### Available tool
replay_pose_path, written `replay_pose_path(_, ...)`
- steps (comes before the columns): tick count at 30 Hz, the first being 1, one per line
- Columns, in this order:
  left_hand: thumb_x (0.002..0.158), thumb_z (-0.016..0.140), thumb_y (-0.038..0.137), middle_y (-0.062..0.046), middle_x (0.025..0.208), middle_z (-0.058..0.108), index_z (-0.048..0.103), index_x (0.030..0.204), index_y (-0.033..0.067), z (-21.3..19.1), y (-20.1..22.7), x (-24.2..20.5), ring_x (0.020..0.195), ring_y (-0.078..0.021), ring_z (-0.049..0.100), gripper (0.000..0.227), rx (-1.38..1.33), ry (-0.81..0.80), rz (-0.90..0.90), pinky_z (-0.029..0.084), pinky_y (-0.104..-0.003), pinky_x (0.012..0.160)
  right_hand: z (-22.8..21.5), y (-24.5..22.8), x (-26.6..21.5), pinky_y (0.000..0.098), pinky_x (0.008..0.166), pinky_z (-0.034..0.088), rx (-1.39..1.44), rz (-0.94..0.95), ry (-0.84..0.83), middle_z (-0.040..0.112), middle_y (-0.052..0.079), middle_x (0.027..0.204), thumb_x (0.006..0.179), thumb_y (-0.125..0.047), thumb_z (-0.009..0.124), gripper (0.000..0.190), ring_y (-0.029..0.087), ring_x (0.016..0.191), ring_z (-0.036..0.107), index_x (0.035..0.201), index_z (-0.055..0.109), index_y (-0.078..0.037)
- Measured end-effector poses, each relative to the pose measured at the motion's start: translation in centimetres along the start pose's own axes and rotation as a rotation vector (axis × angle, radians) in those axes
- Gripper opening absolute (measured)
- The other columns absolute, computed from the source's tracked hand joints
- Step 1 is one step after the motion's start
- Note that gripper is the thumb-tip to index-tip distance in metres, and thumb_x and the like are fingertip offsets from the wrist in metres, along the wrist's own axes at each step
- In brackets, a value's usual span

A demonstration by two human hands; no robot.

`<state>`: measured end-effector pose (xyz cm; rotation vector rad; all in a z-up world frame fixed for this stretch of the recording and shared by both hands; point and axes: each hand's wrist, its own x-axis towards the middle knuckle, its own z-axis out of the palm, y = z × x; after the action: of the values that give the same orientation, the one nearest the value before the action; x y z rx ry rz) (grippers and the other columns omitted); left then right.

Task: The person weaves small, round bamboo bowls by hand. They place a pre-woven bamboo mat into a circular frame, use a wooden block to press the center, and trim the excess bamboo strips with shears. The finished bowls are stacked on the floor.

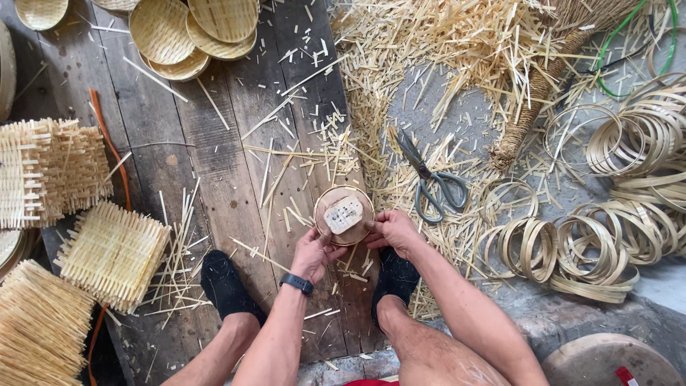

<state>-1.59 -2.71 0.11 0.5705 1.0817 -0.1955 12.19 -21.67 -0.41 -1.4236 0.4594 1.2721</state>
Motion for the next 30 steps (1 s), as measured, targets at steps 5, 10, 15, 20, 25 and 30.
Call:
replay_pose_path(5,0.100,0.062,0.010,-0.011,0.104,0.071,0.065,0.122,-0.0007,-0.1,-1.3,1.8,0.083,-0.0232,0.071,0.025,0.093,0.177,0.039,0.067,-0.041,0.069,1.1,0.2,0.7,0.0398,0.058,0.065,-0.026,-0.006,0.127,0.071,0.015,0.084,0.090,-0.007,0.073,0.019,0.027,0.068,0.074,0.100,0.063,0.006)
replay_pose_path(10,0.099,0.062,0.011,-0.011,0.101,0.073,0.066,0.121,0.0009,1.6,0.1,0.2,0.076,-0.0226,0.072,0.025,0.200,0.247,0.012,0.066,-0.039,0.065,1.2,-0.5,-0.1,0.0367,0.057,0.064,-0.138,-0.048,0.119,0.073,0.016,0.083,0.093,-0.010,0.072,0.021,0.027,0.067,0.075,0.102,0.065,0.008)
replay_pose_path(15,0.098,0.067,0.015,-0.020,0.103,0.077,0.075,0.123,-0.0013,2.0,2.6,-3.0,0.079,-0.0230,0.067,0.030,0.636,0.179,0.290,0.056,-0.036,0.067,2.1,-2.9,-3.9,0.0363,0.055,0.062,-0.327,-0.131,0.212,0.073,0.015,0.103,0.101,-0.041,0.055,0.045,0.024,0.075,0.075,0.122,0.060,-0.001)
replay_pose_path(20,0.084,0.078,0.031,-0.014,0.122,0.071,0.068,0.115,0.0024,3.9,4.0,-5.6,0.104,-0.0251,0.071,0.043,1.016,0.068,0.774,0.059,-0.037,0.086,3.9,-2.5,-6.2,0.0353,0.067,0.066,-0.256,-0.306,0.049,0.068,0.016,0.116,0.083,-0.050,0.076,0.072,0.023,0.095,0.072,0.133,0.051,-0.005)
replay_pose_path(25,0.098,0.062,0.045,-0.017,0.116,0.074,0.067,0.129,0.0061,7.4,4.2,-5.5,0.106,-0.0240,0.071,0.050,0.793,-0.050,0.858,0.056,-0.037,0.089,5.6,-0.9,-5.7,0.0398,0.058,0.062,-0.042,-0.253,-0.026,0.066,0.013,0.107,0.074,-0.032,0.085,0.077,0.025,0.083,0.071,0.133,0.042,-0.008)
replay_pose_path(30,0.101,0.054,0.045,-0.017,0.087,0.078,0.076,0.117,0.0110,6.9,5.3,-4.7,0.081,-0.0215,0.079,0.044,0.853,0.073,0.660,0.059,-0.034,0.072,6.8,-0.8,-5.4,0.0402,0.052,0.061,0.118,-0.257,-0.025,0.066,0.012,0.104,0.079,-0.030,0.079,0.062,0.022,0.082,0.073,0.124,0.043,-0.006)
